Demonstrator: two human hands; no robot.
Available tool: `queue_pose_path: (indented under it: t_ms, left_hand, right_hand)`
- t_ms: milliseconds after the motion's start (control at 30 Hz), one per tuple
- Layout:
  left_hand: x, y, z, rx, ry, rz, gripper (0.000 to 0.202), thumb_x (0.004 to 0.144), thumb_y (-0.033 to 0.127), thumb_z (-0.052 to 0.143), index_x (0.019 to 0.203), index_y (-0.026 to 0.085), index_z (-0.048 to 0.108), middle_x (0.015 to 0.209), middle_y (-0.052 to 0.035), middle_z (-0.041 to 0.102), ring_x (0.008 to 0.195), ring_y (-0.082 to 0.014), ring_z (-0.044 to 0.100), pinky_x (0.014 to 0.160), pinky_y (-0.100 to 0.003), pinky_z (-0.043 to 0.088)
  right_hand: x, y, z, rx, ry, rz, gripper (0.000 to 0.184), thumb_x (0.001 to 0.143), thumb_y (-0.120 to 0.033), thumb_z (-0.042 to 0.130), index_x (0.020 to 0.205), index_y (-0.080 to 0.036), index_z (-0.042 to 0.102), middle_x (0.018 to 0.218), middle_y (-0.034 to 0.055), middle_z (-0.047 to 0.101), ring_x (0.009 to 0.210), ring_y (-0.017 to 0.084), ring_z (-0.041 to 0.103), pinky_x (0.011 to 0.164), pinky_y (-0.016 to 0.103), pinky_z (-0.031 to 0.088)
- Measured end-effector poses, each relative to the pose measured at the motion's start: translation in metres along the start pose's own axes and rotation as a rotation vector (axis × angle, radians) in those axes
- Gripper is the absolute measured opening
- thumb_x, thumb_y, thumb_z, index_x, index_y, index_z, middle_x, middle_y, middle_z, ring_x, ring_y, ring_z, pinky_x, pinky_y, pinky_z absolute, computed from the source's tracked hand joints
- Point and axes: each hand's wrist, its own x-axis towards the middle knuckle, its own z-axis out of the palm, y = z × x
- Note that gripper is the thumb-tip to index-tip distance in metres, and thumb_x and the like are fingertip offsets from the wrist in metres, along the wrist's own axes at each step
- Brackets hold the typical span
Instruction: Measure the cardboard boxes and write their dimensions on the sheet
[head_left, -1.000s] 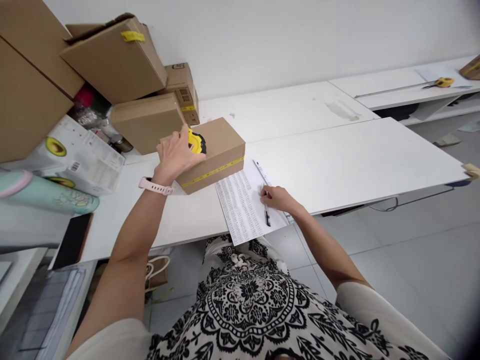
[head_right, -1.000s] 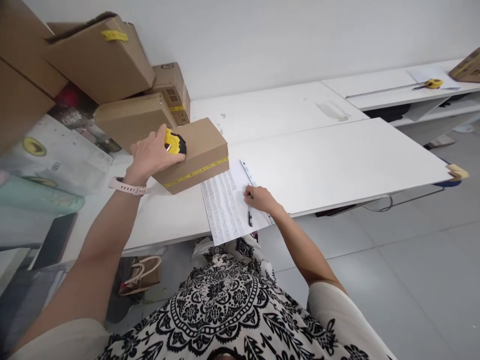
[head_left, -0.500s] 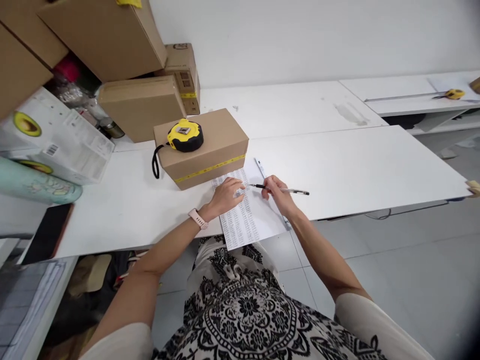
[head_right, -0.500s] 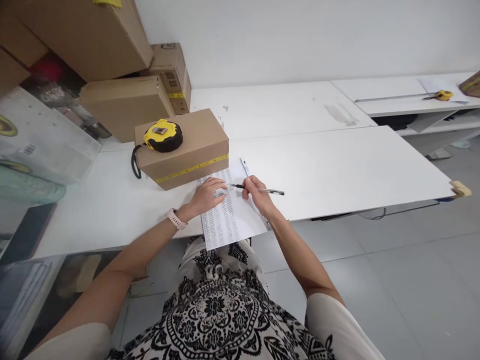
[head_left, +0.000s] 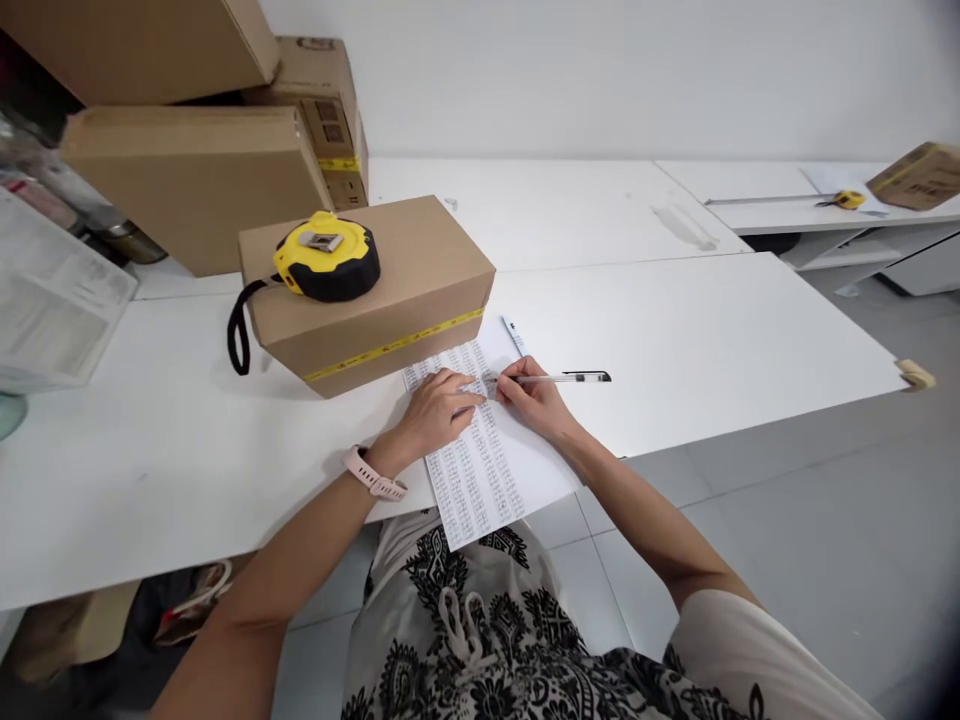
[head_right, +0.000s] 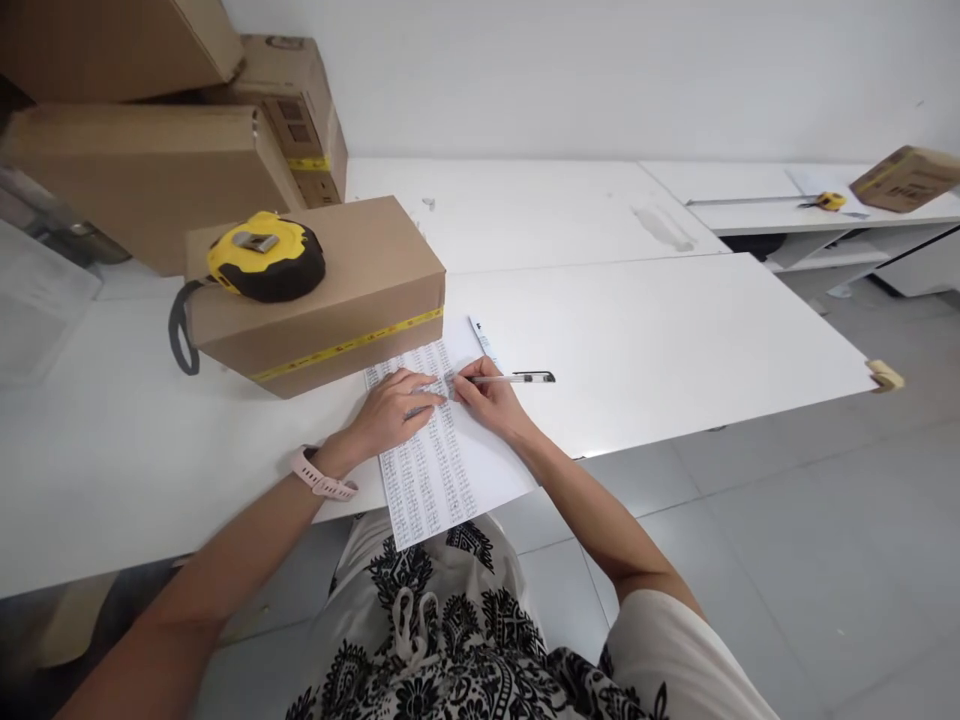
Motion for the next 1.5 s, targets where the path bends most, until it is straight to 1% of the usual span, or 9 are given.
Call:
queue_pose_path:
  t_ms: [133, 233, 333, 533, 667, 800, 1000, 1133, 1500]
  left_hand:
    - [0.001, 0.001, 0.001, 0.035, 0.023, 0.009, 0.028, 0.091, 0.013, 0.058, 0.106, 0.022, 0.081, 0.119, -0.0116, 0.072, 0.107, -0.0279, 0.061, 0.091, -0.045, 0.052]
    - [0.002, 0.002, 0.001, 0.042, 0.032, -0.002, 0.029, 0.089, 0.011, 0.058, 0.103, 0.022, 0.081, 0.117, -0.0112, 0.073, 0.105, -0.0277, 0.061, 0.090, -0.044, 0.052]
    - [0.003, 0.004, 0.001, 0.044, 0.029, -0.009, 0.030, 0.088, 0.010, 0.059, 0.102, 0.023, 0.081, 0.117, -0.0107, 0.073, 0.105, -0.0273, 0.061, 0.090, -0.044, 0.052]
    - [0.003, 0.005, 0.001, 0.044, 0.037, -0.020, 0.030, 0.088, 0.010, 0.059, 0.103, 0.024, 0.081, 0.117, -0.0099, 0.073, 0.105, -0.0270, 0.061, 0.090, -0.044, 0.052]
    - [0.003, 0.003, 0.003, 0.042, 0.038, -0.021, 0.033, 0.085, 0.008, 0.059, 0.103, 0.025, 0.081, 0.117, -0.0095, 0.073, 0.105, -0.0271, 0.061, 0.090, -0.044, 0.052]
    - [0.002, 0.001, 0.005, 0.035, 0.040, -0.022, 0.032, 0.086, 0.009, 0.060, 0.103, 0.026, 0.082, 0.116, -0.0094, 0.073, 0.104, -0.0277, 0.061, 0.089, -0.046, 0.053]
    - [0.003, 0.001, 0.005, 0.034, 0.028, -0.024, 0.030, 0.087, 0.011, 0.061, 0.101, 0.026, 0.082, 0.115, -0.0093, 0.074, 0.105, -0.0274, 0.062, 0.091, -0.046, 0.053]
    - [0.004, 0.003, 0.003, 0.032, 0.022, -0.034, 0.030, 0.086, 0.010, 0.061, 0.101, 0.025, 0.082, 0.116, -0.0095, 0.074, 0.106, -0.0278, 0.062, 0.091, -0.047, 0.053]
    - [0.004, 0.004, 0.004, 0.052, 0.004, -0.042, 0.032, 0.086, 0.008, 0.060, 0.103, 0.024, 0.081, 0.117, -0.0094, 0.074, 0.108, -0.0277, 0.062, 0.093, -0.047, 0.052]
  right_hand:
    - [0.005, 0.007, 0.002, -0.063, 0.036, -0.006, 0.038, 0.088, -0.057, 0.064, 0.080, -0.024, 0.047, 0.061, -0.0044, 0.053, 0.053, 0.013, 0.047, 0.053, 0.029, 0.037]
    - [0.005, 0.006, 0.003, -0.195, 0.114, -0.052, 0.036, 0.090, -0.050, 0.062, 0.072, -0.024, 0.045, 0.059, -0.0054, 0.044, 0.052, 0.011, 0.039, 0.051, 0.029, 0.030]
    - [0.003, 0.000, 0.004, -0.279, 0.125, -0.073, 0.030, 0.092, -0.043, 0.058, 0.072, -0.024, 0.044, 0.057, -0.0061, 0.040, 0.052, 0.012, 0.037, 0.052, 0.030, 0.028]
    - [0.004, -0.002, 0.005, -0.303, 0.072, -0.129, 0.025, 0.092, -0.041, 0.057, 0.076, -0.024, 0.046, 0.062, -0.0049, 0.043, 0.056, 0.013, 0.039, 0.055, 0.030, 0.030]
    - [0.006, 0.003, 0.006, -0.146, 0.062, -0.131, 0.023, 0.092, -0.043, 0.058, 0.084, -0.025, 0.047, 0.070, -0.0037, 0.048, 0.059, 0.014, 0.045, 0.055, 0.030, 0.036]
    - [0.005, 0.006, 0.007, -0.043, 0.035, -0.088, 0.026, 0.091, -0.046, 0.060, 0.084, -0.026, 0.044, 0.064, -0.0051, 0.049, 0.055, 0.014, 0.048, 0.054, 0.030, 0.037]
    - [0.010, 0.002, 0.006, -0.241, 0.074, -0.126, 0.027, 0.085, -0.038, 0.062, 0.071, -0.025, 0.043, 0.057, -0.0065, 0.038, 0.054, 0.012, 0.036, 0.053, 0.029, 0.028]
    - [0.012, 0.001, 0.006, -0.308, 0.088, -0.109, 0.022, 0.084, -0.033, 0.058, 0.071, -0.025, 0.043, 0.055, -0.0066, 0.038, 0.055, 0.013, 0.036, 0.054, 0.029, 0.027]
    - [0.010, 0.005, 0.005, -0.313, 0.093, -0.121, 0.026, 0.085, -0.037, 0.059, 0.069, -0.024, 0.043, 0.054, -0.0064, 0.041, 0.054, 0.012, 0.036, 0.053, 0.029, 0.026]
